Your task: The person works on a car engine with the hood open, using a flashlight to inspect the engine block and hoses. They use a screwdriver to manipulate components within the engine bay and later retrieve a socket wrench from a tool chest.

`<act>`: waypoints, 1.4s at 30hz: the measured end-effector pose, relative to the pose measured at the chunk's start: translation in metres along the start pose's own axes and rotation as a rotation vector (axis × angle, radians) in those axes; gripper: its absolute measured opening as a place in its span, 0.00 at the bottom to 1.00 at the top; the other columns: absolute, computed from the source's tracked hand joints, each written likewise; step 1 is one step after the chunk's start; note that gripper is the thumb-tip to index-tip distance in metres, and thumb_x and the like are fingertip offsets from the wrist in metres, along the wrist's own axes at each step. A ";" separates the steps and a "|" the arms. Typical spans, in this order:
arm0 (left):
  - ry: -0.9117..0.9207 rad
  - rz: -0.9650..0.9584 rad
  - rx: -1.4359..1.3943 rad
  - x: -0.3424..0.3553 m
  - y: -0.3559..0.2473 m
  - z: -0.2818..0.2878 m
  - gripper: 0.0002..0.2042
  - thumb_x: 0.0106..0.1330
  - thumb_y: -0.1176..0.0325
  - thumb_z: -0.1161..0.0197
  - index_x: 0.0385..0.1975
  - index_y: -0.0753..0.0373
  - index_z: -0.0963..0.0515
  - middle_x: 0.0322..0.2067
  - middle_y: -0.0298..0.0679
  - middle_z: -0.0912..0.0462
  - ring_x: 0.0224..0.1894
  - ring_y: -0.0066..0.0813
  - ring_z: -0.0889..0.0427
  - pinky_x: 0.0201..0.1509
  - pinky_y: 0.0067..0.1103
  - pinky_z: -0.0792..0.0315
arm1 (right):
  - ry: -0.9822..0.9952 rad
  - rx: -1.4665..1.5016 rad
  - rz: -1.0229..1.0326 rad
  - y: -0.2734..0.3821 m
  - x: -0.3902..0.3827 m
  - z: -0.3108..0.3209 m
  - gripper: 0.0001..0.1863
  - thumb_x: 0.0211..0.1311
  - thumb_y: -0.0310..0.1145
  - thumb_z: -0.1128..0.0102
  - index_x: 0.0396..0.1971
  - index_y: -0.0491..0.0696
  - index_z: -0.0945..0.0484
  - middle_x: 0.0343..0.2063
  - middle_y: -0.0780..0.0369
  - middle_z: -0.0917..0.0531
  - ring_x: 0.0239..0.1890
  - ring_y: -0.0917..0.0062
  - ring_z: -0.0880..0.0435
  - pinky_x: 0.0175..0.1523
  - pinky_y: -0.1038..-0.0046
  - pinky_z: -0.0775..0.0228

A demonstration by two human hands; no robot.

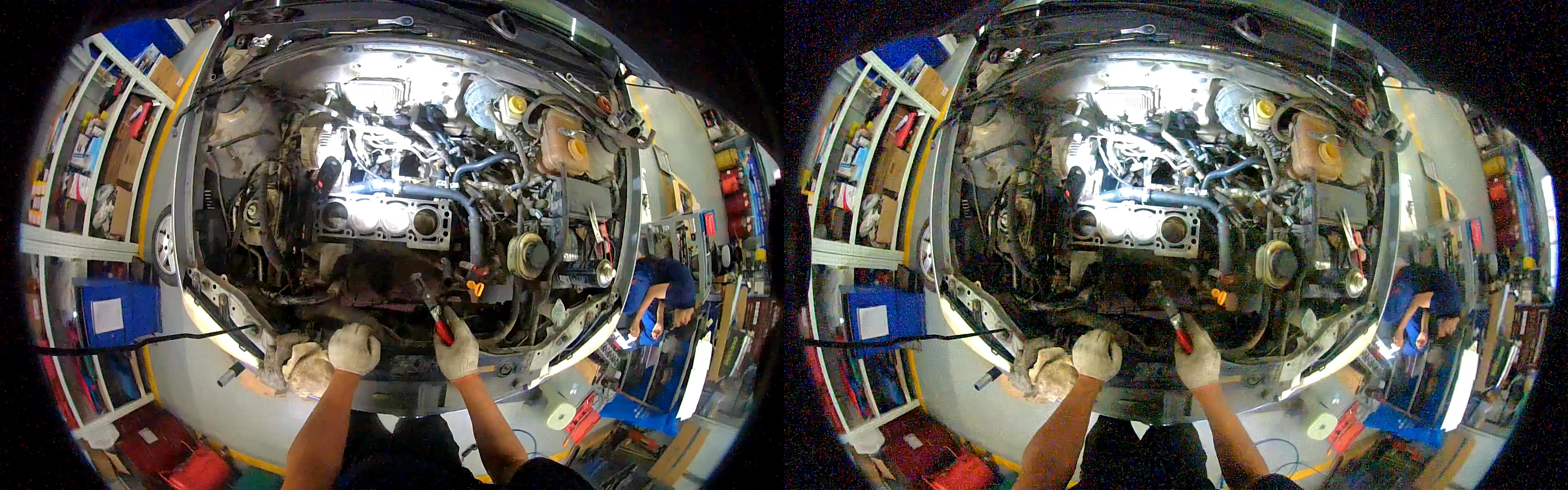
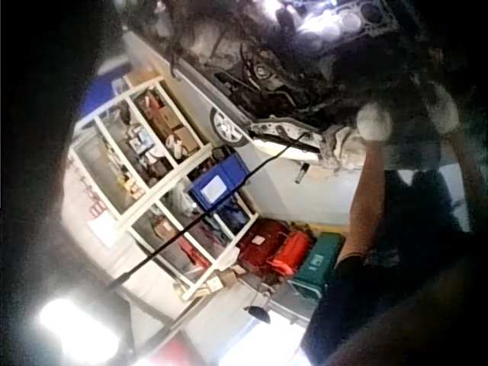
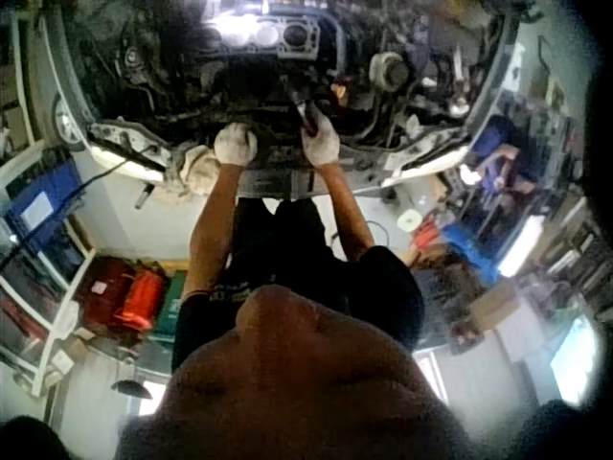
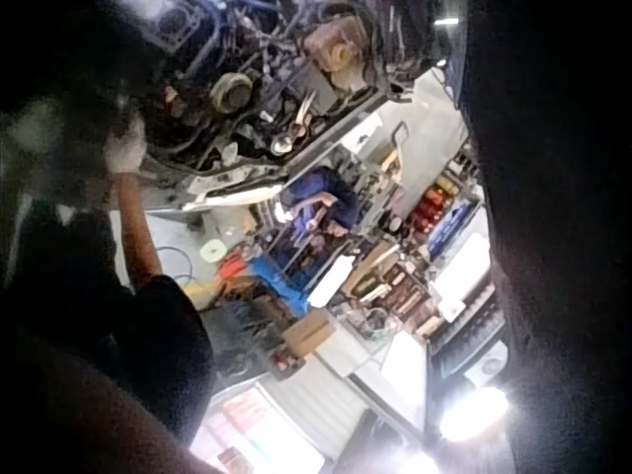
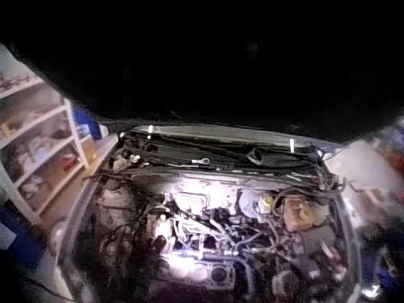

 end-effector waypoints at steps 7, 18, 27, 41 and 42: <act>-0.041 -0.043 -0.031 -0.004 -0.001 -0.005 0.07 0.57 0.65 0.35 0.31 0.60 0.19 0.30 0.45 0.18 0.33 0.49 0.17 0.39 0.41 0.22 | -0.264 -0.116 -0.187 -0.026 0.002 -0.015 0.23 0.61 0.43 0.31 0.54 0.49 0.18 0.40 0.50 0.11 0.43 0.49 0.11 0.53 0.55 0.20; -0.016 -0.007 -0.055 -0.004 -0.001 -0.002 0.08 0.61 0.64 0.37 0.31 0.61 0.17 0.32 0.46 0.15 0.36 0.49 0.15 0.42 0.41 0.20 | -0.203 -0.351 -0.419 -0.004 0.007 -0.014 0.20 0.59 0.48 0.32 0.42 0.47 0.17 0.38 0.46 0.11 0.43 0.47 0.11 0.51 0.51 0.20; 0.007 -0.025 -0.051 -0.003 0.000 -0.002 0.09 0.63 0.64 0.38 0.30 0.64 0.18 0.32 0.47 0.16 0.36 0.50 0.15 0.43 0.42 0.20 | -0.189 -0.368 -0.430 -0.002 0.007 -0.016 0.21 0.61 0.49 0.33 0.46 0.49 0.16 0.41 0.49 0.11 0.45 0.50 0.11 0.53 0.52 0.20; -0.001 -0.015 -0.054 -0.002 -0.002 -0.002 0.08 0.62 0.64 0.37 0.28 0.61 0.18 0.31 0.45 0.15 0.36 0.49 0.15 0.42 0.41 0.20 | -0.179 -0.355 -0.439 -0.009 0.008 -0.017 0.19 0.62 0.48 0.36 0.45 0.49 0.17 0.41 0.48 0.11 0.46 0.49 0.11 0.53 0.51 0.21; -0.008 -0.017 -0.053 -0.002 -0.003 -0.001 0.08 0.62 0.64 0.37 0.29 0.61 0.18 0.31 0.45 0.15 0.36 0.49 0.15 0.43 0.41 0.20 | -0.173 -0.354 -0.445 -0.006 0.008 -0.017 0.20 0.62 0.47 0.35 0.45 0.48 0.17 0.41 0.48 0.11 0.45 0.48 0.12 0.53 0.51 0.21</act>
Point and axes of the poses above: each hand's wrist, its own x-axis towards the middle knuckle, its own z-axis out of the back of the hand, y = z × x, the point moved 7 cm from there along x, towards the middle knuckle
